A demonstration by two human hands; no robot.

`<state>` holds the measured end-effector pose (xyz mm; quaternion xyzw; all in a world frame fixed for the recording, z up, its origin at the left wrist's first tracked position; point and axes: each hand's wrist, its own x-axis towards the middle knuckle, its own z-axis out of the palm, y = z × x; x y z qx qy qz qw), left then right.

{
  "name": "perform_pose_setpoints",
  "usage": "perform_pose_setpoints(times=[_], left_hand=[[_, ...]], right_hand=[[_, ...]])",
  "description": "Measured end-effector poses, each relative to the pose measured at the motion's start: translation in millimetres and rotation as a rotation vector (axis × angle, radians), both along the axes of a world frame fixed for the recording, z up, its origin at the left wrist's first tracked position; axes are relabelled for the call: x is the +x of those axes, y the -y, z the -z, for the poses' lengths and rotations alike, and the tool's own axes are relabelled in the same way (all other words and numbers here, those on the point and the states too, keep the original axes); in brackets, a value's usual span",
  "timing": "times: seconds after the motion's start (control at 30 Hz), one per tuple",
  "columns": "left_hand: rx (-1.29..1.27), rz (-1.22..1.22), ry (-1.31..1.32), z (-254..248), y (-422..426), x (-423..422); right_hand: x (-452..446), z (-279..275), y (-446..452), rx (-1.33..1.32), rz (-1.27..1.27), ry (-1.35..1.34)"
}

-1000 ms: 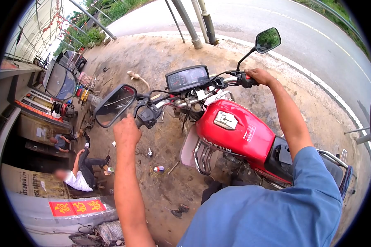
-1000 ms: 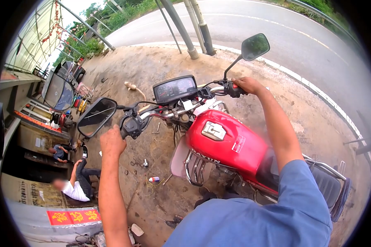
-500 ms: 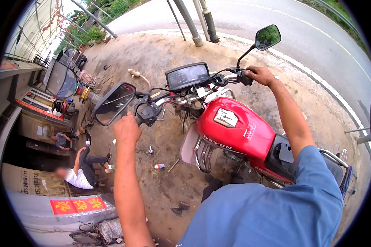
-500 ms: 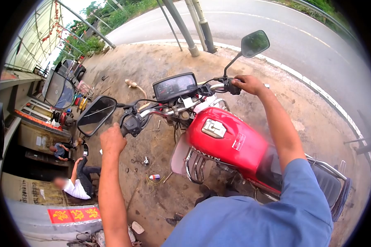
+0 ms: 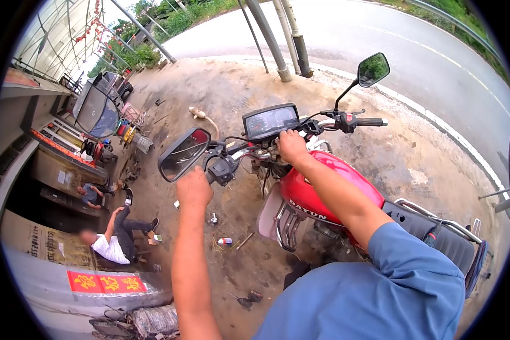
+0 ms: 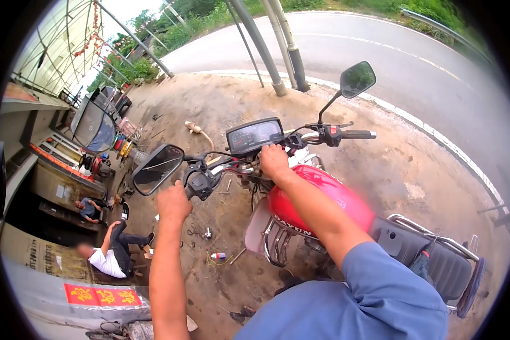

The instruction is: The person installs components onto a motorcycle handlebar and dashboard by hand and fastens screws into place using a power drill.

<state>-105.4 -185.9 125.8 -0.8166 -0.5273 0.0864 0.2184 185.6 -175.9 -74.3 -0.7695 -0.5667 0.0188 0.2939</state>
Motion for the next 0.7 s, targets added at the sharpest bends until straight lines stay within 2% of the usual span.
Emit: perform_pose_setpoints(times=[0.27, 0.7], left_hand=[[-0.006, -0.008, 0.077, 3.9, 2.3, -2.5], [0.018, -0.003, 0.026, 3.9, 1.1, -1.5]], right_hand=[[12.7, 1.7, 5.3, 0.135, -0.114, 0.095], [9.6, -6.6, 8.5, 0.036, -0.075, 0.045]])
